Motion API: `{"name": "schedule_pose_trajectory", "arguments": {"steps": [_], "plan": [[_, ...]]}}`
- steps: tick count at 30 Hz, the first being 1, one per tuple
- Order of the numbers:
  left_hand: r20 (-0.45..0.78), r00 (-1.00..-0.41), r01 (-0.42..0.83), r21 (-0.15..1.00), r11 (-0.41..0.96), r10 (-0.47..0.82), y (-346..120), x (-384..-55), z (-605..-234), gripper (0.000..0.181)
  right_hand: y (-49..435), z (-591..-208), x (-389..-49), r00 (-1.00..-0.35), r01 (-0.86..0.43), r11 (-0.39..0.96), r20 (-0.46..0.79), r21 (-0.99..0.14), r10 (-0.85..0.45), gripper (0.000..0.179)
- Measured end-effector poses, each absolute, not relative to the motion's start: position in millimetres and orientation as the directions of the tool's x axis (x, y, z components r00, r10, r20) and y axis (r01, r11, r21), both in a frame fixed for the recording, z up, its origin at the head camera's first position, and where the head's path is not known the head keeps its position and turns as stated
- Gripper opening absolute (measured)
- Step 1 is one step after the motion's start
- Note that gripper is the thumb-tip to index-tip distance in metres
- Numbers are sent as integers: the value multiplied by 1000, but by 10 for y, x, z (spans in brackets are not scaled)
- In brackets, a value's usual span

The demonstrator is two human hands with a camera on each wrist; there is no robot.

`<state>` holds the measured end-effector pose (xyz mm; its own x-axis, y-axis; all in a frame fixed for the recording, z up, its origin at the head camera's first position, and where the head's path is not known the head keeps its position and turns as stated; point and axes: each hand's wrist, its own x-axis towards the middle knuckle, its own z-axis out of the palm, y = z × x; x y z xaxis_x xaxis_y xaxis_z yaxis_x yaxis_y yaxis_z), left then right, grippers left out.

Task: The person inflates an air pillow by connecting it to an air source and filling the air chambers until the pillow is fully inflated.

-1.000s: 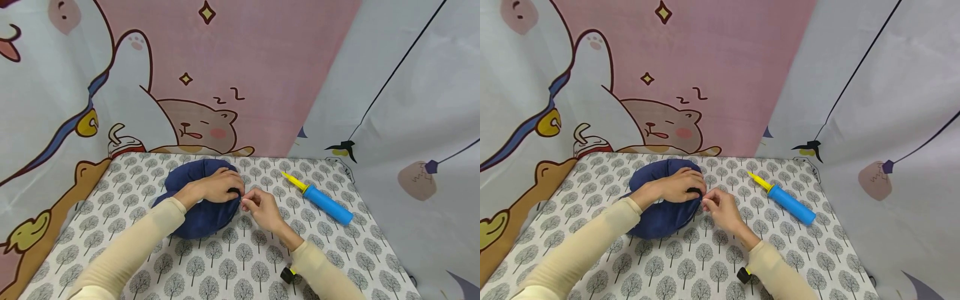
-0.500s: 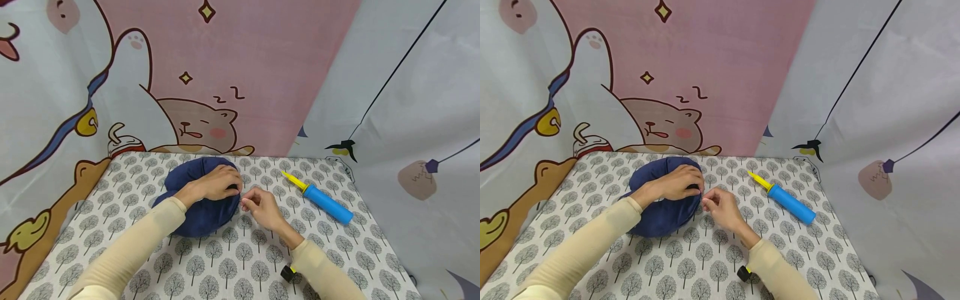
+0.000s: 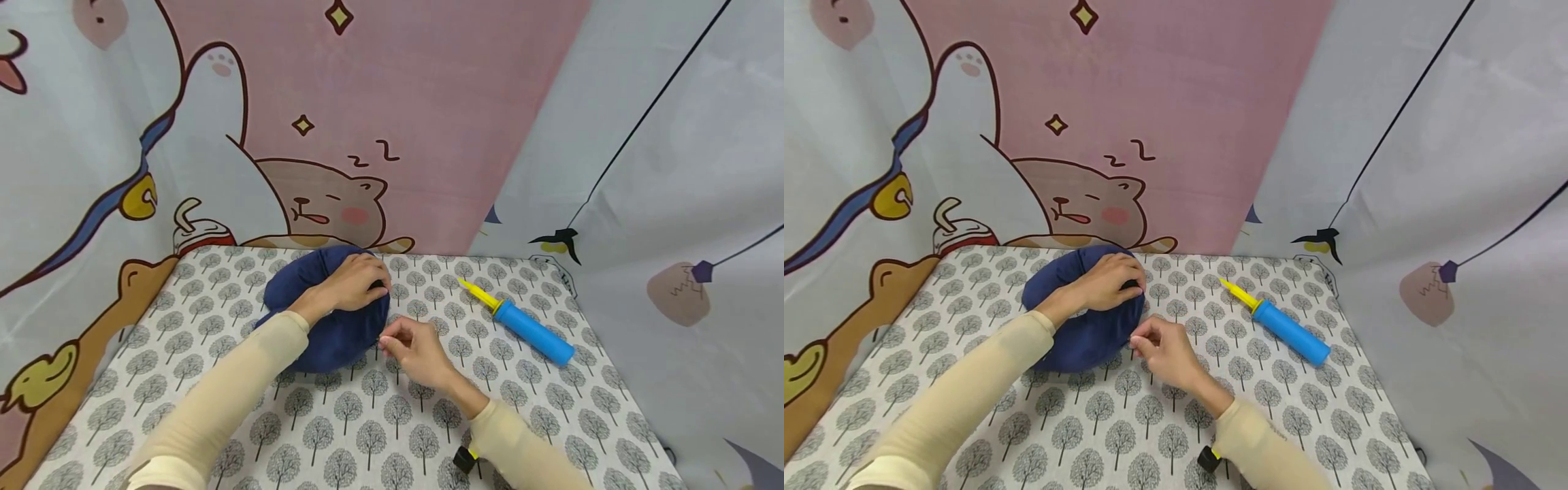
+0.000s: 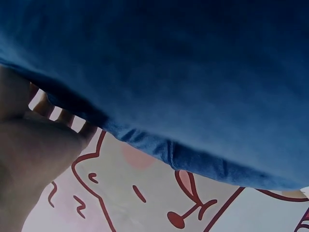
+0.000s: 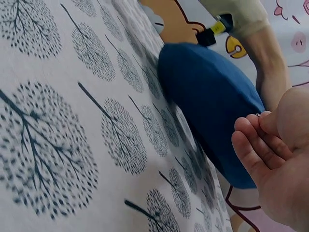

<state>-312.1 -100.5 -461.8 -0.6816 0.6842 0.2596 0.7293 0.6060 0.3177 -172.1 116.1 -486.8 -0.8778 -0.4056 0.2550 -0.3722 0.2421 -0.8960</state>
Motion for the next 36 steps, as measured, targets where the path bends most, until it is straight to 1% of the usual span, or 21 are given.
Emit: {"name": "schedule_pose_trajectory", "arguments": {"steps": [1,3,4,7,8,11,14,19,23,25,30,33,36], "plan": [[271,-689,723,318,613,672,-999,-3208,-4716,8,1144,-4869,-1707,-873,-373,234,255,-898,-415,5],[270,-710,703,312,639,650,-984,-3264,-4765,8,1113,-4874,-1687,-868,-375,231,253,-898,-427,4],[260,-728,685,312,658,635,-957,-3212,-4696,8,1101,-4876,-1680,-867,-375,231,251,-898,-429,4],[238,-751,660,259,705,616,-922,-3060,-4507,10,1081,-4878,-1664,-873,-367,236,245,-900,-423,3],[221,-763,646,251,721,607,-912,-2983,-4415,10,1080,-4880,-1663,-875,-365,238,244,-900,-419,3],[189,-789,615,251,747,585,-888,-2863,-4292,12,1093,-4894,-1675,-879,-354,234,237,-906,-413,3],[137,-797,601,276,750,588,-883,-2779,-4211,16,1119,-4936,-1706,-882,-342,227,229,-912,-411,4],[74,-780,606,343,718,622,-963,-2669,-4130,31,1177,-5009,-1741,-897,-297,219,193,-929,-398,6],[124,-770,620,379,687,626,-1156,-2633,-4117,41,1230,-5048,-1750,-897,-304,243,191,-921,-400,6],[149,-781,607,405,684,606,-1296,-2628,-4105,44,1246,-5056,-1745,-897,-313,255,196,-915,-397,6],[170,-837,532,477,699,520,-1709,-2664,-4089,50,1255,-5057,-1711,-918,-303,287,198,-909,-344,5],[170,-872,478,500,722,459,-1957,-2726,-4142,53,1235,-5059,-1671,-938,-294,331,204,-897,-280,4],[151,-904,416,524,744,399,-2173,-2790,-4227,55,1193,-5053,-1624,-955,-275,364,208,-890,-211,8]]}}
